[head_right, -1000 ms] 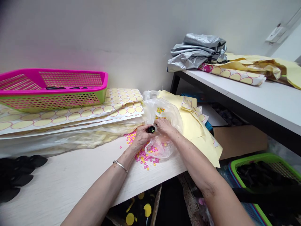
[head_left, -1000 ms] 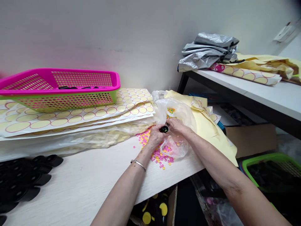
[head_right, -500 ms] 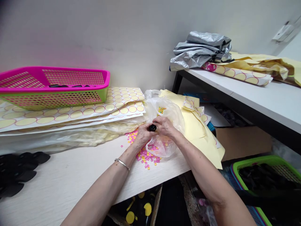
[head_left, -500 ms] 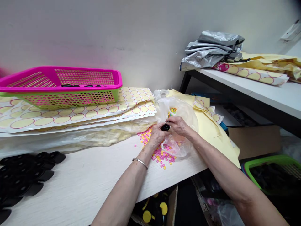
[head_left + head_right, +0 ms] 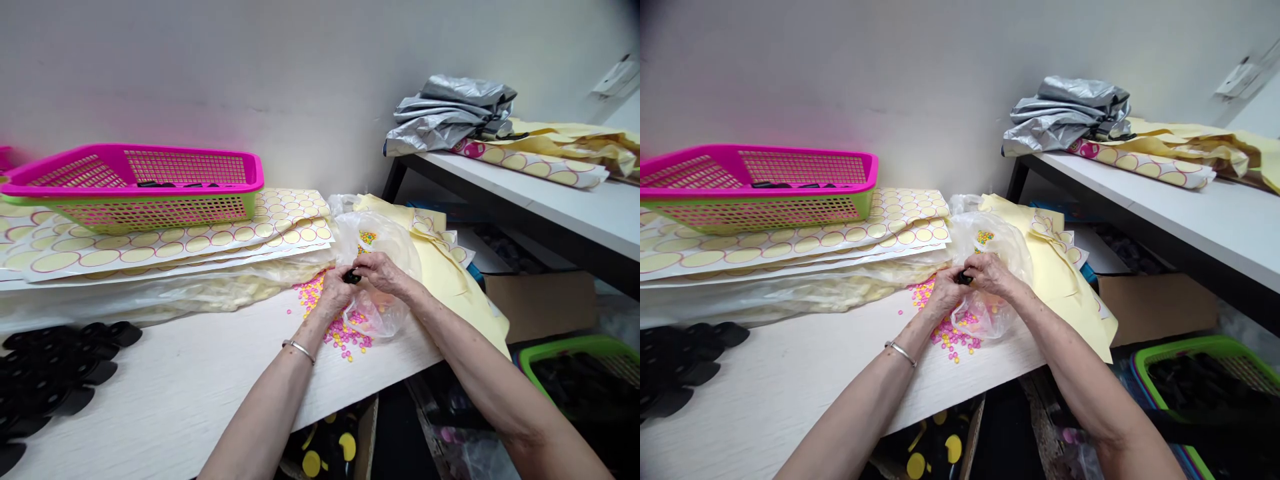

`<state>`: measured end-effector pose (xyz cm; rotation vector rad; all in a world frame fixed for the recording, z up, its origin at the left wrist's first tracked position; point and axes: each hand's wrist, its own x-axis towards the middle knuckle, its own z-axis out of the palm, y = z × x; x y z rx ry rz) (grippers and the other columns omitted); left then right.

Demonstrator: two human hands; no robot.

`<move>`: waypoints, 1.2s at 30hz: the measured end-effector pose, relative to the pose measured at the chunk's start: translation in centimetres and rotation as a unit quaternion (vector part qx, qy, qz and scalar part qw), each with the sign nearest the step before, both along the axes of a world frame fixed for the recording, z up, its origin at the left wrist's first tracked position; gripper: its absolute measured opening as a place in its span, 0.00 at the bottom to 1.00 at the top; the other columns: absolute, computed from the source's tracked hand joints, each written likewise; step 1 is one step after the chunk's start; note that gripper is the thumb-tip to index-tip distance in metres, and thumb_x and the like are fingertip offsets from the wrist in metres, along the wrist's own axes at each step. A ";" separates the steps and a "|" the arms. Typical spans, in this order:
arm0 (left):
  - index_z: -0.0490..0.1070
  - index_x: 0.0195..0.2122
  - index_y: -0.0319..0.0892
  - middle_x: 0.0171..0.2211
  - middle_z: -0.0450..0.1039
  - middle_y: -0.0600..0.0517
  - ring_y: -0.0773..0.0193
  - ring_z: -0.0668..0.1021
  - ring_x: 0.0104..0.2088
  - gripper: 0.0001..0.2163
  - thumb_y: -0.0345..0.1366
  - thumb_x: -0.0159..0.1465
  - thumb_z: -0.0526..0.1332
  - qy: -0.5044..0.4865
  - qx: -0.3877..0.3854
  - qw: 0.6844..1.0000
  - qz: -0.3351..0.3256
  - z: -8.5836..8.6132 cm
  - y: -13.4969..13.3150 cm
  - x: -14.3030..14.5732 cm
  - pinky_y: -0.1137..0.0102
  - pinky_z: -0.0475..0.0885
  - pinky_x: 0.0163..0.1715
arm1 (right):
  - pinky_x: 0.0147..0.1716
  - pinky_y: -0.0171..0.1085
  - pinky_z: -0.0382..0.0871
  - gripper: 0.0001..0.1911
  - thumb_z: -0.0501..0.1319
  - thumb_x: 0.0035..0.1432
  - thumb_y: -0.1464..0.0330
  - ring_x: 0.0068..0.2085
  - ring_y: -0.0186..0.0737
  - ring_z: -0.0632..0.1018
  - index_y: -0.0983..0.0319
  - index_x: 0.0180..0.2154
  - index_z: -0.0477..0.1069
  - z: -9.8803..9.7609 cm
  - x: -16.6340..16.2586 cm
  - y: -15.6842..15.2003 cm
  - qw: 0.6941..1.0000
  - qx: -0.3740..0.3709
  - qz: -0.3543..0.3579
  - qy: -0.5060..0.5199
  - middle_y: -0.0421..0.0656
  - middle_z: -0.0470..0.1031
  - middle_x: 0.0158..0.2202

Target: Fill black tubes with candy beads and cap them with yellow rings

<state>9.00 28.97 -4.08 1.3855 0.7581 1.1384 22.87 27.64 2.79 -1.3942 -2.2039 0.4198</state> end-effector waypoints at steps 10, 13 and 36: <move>0.77 0.31 0.40 0.27 0.71 0.55 0.67 0.71 0.31 0.14 0.25 0.41 0.67 0.018 0.015 1.000 -0.003 2.8 -2.8 -4.0 0.73 0.65 0.35 | 0.37 0.34 0.62 0.18 0.49 0.47 0.78 0.39 0.41 0.73 0.64 0.37 0.72 -1.3 0.7 0.6 0.986 0.048 -0.148 -0.058 0.47 0.74 0.36; 0.77 0.30 0.39 0.28 0.72 0.53 0.65 0.71 0.33 0.14 0.27 0.39 0.69 0.042 0.031 0.999 -0.008 3.1 -4.2 -6.6 0.71 0.65 0.37 | 0.35 0.35 0.64 0.17 0.49 0.46 0.77 0.34 0.39 0.73 0.64 0.37 0.70 -1.6 0.4 0.4 0.980 0.054 -0.190 -0.002 0.44 0.72 0.29; 0.74 0.26 0.36 0.22 0.70 0.53 0.64 0.70 0.26 0.10 0.36 0.44 0.66 -0.003 -0.018 0.997 0.072 2.3 -8.6 -9.9 0.71 0.66 0.28 | 0.60 0.62 0.37 0.40 0.49 0.60 0.52 0.66 0.55 0.43 0.62 0.65 0.35 -0.1 -10.9 -8.9 0.990 -0.097 0.099 0.025 0.53 0.41 0.66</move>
